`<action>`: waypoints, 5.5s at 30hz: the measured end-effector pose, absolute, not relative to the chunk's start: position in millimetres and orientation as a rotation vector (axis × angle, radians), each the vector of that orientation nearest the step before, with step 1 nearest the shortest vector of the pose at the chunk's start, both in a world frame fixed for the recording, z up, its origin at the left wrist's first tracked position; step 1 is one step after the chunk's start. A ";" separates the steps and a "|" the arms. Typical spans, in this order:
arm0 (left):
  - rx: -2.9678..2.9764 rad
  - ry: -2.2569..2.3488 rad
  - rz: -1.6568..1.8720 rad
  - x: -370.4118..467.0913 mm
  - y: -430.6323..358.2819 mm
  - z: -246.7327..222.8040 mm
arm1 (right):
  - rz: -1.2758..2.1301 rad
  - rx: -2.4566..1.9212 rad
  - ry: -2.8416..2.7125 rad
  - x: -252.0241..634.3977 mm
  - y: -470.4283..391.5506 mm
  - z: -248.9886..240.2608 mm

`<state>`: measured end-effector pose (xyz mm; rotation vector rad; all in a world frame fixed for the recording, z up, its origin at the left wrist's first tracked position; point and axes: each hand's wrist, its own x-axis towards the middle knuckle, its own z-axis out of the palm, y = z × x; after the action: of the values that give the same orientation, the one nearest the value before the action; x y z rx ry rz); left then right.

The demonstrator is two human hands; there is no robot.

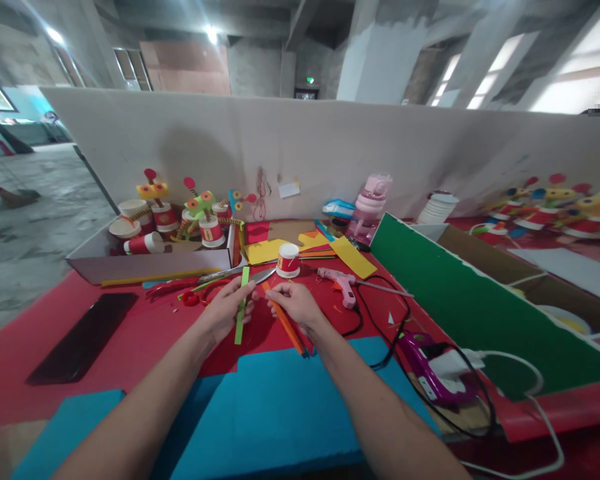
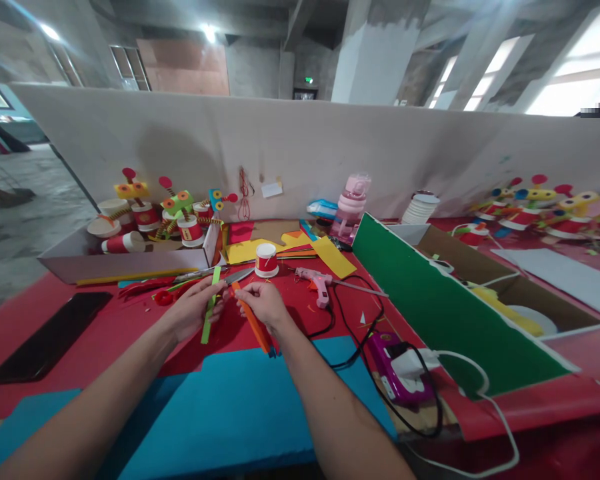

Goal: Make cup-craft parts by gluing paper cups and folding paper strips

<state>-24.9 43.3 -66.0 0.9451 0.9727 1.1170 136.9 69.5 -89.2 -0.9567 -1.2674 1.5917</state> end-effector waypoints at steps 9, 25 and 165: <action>0.936 0.960 1.114 -17.6 41.4 -67.7 | 1.828 -0.828 -1.157 139.5 70.2 -90.1; 0.998 1.162 1.292 -20.9 45.7 -69.4 | 1.692 -0.946 -1.448 137.6 65.4 -83.1; 1.025 1.133 1.103 -20.9 42.2 -70.5 | 1.561 -0.859 -1.742 135.7 64.9 -84.0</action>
<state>-20.9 42.2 -70.5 1.0253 1.1325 1.1034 135.7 64.9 -84.0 -0.8585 -1.7424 1.5609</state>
